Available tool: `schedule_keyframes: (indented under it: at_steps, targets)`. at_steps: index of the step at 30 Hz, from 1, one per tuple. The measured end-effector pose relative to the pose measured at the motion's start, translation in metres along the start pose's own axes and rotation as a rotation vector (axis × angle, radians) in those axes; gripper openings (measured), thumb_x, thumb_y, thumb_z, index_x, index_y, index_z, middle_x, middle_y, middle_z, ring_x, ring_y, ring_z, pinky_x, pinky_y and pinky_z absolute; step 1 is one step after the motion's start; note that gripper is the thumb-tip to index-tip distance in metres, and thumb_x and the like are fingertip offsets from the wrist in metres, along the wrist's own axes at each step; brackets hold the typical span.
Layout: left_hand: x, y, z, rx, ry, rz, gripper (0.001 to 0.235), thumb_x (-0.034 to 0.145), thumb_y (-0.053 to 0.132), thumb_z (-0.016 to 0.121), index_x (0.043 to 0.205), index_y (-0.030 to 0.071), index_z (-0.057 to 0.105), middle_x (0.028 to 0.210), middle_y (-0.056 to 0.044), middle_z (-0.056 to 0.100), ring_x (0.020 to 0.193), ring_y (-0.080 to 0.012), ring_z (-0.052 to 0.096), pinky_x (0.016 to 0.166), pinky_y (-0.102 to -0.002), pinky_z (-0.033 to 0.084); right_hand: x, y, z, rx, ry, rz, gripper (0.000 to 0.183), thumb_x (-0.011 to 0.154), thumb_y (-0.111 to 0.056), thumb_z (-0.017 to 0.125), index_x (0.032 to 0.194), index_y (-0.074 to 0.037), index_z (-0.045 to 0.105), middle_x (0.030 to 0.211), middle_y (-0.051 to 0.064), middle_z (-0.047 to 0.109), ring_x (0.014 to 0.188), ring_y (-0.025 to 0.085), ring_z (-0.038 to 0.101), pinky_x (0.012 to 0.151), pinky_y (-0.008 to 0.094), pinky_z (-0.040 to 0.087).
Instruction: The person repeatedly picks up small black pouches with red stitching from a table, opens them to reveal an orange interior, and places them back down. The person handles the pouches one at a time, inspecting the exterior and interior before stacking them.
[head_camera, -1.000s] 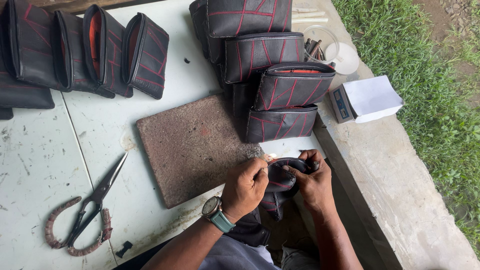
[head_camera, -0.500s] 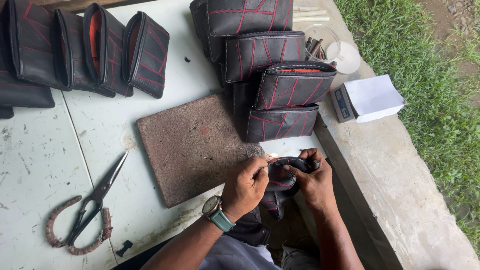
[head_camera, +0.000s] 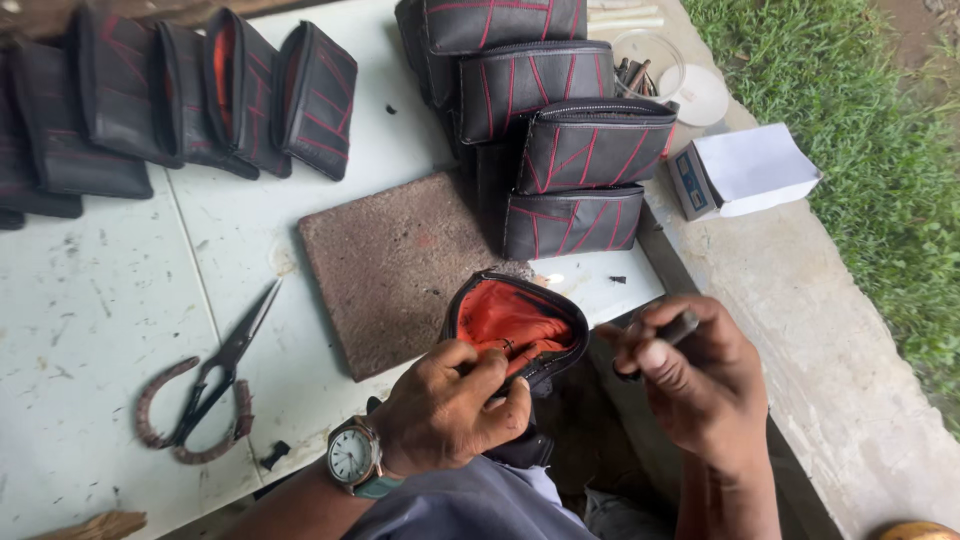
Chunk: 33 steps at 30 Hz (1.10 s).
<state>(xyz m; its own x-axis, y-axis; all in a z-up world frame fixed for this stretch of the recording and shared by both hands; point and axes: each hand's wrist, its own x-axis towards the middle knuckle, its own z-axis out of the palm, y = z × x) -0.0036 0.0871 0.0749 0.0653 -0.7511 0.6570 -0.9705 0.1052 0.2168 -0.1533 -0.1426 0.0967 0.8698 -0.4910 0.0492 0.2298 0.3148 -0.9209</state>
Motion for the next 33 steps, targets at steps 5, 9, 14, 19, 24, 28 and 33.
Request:
schedule_keyframes:
  at_steps: [5, 9, 14, 19, 24, 28, 33]
  targets:
    - [-0.004, 0.010, -0.017, 0.109, 0.000, 0.033, 0.018, 0.094, 0.013, 0.069, 0.110, 0.007, 0.062, 0.106, -0.024, 0.071, 0.074, -0.0210, 0.062, 0.065, -0.031, 0.052, -0.026, -0.008, 0.045, -0.197, -0.118, -0.377, 0.028, 0.100, 0.003, 0.072, 0.113, -0.006, 0.049, 0.106, 0.018, 0.074, 0.105, 0.028, 0.076, 0.106, 0.046, 0.059]
    - [-0.010, 0.019, -0.024, 0.062, 0.075, 0.090, 0.025, 0.092, 0.014, 0.070, 0.113, 0.004, 0.060, 0.099, -0.026, 0.069, 0.073, -0.0229, 0.061, 0.059, -0.032, 0.051, -0.027, 0.005, 0.065, -0.462, -0.151, -0.311, 0.025, 0.097, 0.002, 0.067, 0.108, -0.005, 0.045, 0.107, 0.018, 0.075, 0.105, 0.025, 0.076, 0.094, 0.038, 0.063]
    - [-0.015, 0.022, -0.030, 0.115, 0.111, 0.108, 0.027, 0.094, 0.008, 0.073, 0.117, 0.004, 0.058, 0.099, -0.021, 0.068, 0.077, -0.0217, 0.062, 0.061, -0.031, 0.053, -0.026, 0.025, 0.072, -0.300, -0.238, -0.270, 0.025, 0.101, 0.004, 0.063, 0.111, -0.004, 0.041, 0.107, 0.019, 0.073, 0.104, 0.023, 0.075, 0.095, 0.037, 0.061]
    - [-0.021, 0.025, -0.034, 0.140, 0.128, 0.112, 0.027, 0.093, 0.006, 0.073, 0.116, 0.004, 0.059, 0.100, -0.021, 0.068, 0.078, -0.0219, 0.062, 0.061, -0.030, 0.053, -0.031, 0.032, 0.078, -0.292, -0.244, -0.338, 0.026, 0.101, 0.004, 0.063, 0.112, -0.005, 0.041, 0.109, 0.018, 0.073, 0.106, 0.024, 0.074, 0.095, 0.037, 0.061]
    - [-0.027, 0.025, -0.034, 0.163, 0.113, 0.068, 0.029, 0.088, 0.005, 0.075, 0.113, 0.004, 0.060, 0.103, -0.025, 0.070, 0.075, -0.0226, 0.060, 0.059, -0.030, 0.051, -0.028, 0.029, 0.070, -0.335, -0.152, -0.371, 0.026, 0.099, 0.002, 0.066, 0.110, -0.005, 0.044, 0.104, 0.018, 0.074, 0.101, 0.027, 0.076, 0.092, 0.039, 0.061]
    - [-0.036, 0.033, -0.037, 0.217, 0.174, 0.069, 0.029, 0.091, 0.004, 0.078, 0.113, 0.008, 0.059, 0.105, -0.021, 0.071, 0.077, -0.0228, 0.062, 0.065, -0.029, 0.052, -0.025, 0.007, 0.027, 0.155, 0.037, -0.393, 0.018, 0.109, -0.005, 0.068, 0.117, -0.005, 0.052, 0.093, 0.013, 0.066, 0.085, 0.022, 0.065, 0.091, 0.043, 0.056]
    - [-0.045, 0.040, -0.038, 0.137, 0.243, 0.054, 0.030, 0.096, 0.004, 0.076, 0.120, 0.003, 0.058, 0.107, -0.023, 0.070, 0.090, -0.0261, 0.071, 0.075, -0.037, 0.056, -0.048, 0.033, 0.018, -0.686, 0.025, -0.241, 0.086, 0.066, -0.038, 0.094, 0.137, -0.005, 0.060, 0.098, 0.010, 0.062, 0.084, 0.021, 0.064, 0.076, 0.040, 0.052]
